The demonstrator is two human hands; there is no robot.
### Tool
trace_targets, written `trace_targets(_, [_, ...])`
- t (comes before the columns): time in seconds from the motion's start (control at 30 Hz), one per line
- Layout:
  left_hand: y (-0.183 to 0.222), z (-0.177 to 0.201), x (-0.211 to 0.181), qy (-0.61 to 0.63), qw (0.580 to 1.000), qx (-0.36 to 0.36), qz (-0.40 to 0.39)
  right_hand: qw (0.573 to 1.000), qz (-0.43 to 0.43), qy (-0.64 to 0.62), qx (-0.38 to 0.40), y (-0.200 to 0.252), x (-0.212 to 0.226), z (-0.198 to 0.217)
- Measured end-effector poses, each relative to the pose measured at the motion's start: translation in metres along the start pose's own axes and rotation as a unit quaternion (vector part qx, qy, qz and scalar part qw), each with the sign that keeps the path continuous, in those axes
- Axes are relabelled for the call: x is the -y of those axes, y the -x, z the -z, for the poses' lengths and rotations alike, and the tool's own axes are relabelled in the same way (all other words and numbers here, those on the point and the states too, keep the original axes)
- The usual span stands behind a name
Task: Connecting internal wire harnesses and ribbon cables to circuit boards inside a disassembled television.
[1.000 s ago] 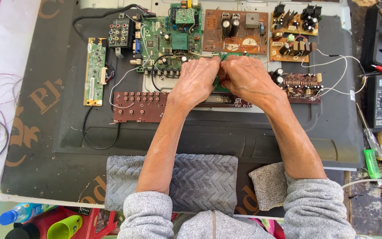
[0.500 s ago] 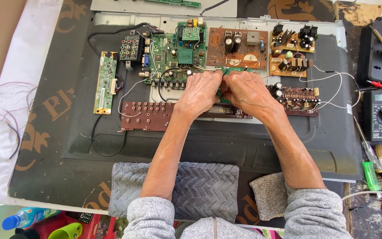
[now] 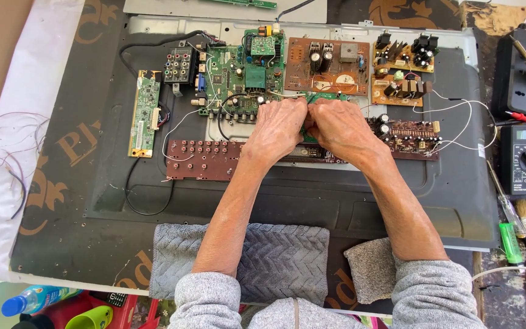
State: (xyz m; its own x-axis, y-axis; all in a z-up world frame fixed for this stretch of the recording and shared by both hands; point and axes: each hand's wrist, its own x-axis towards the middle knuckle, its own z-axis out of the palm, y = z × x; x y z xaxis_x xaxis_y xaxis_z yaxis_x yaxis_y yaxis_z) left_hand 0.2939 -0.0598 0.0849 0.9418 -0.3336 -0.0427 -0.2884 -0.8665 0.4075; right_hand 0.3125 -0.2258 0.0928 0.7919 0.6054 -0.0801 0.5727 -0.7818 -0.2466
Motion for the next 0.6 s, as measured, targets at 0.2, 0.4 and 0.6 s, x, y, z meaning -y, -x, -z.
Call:
trace_targets(0.2, [-0.001, -0.004, 0.006, 0.025, 1.0, -0.009, -0.006, 0.999, 0.016, 0.028, 0.003, 0.001, 0.004, 0.007])
trace_targets(0.4, [-0.002, -0.007, 0.008, 0.037, 0.999, -0.02, -0.008, 0.999, 0.007, 0.028, 0.016, 0.004, 0.01, 0.012])
trace_targets(0.6, [0.002, -0.002, 0.002, 0.027, 0.999, -0.017, -0.015, 1.0, 0.017, 0.018, -0.004, 0.001, 0.001, 0.001])
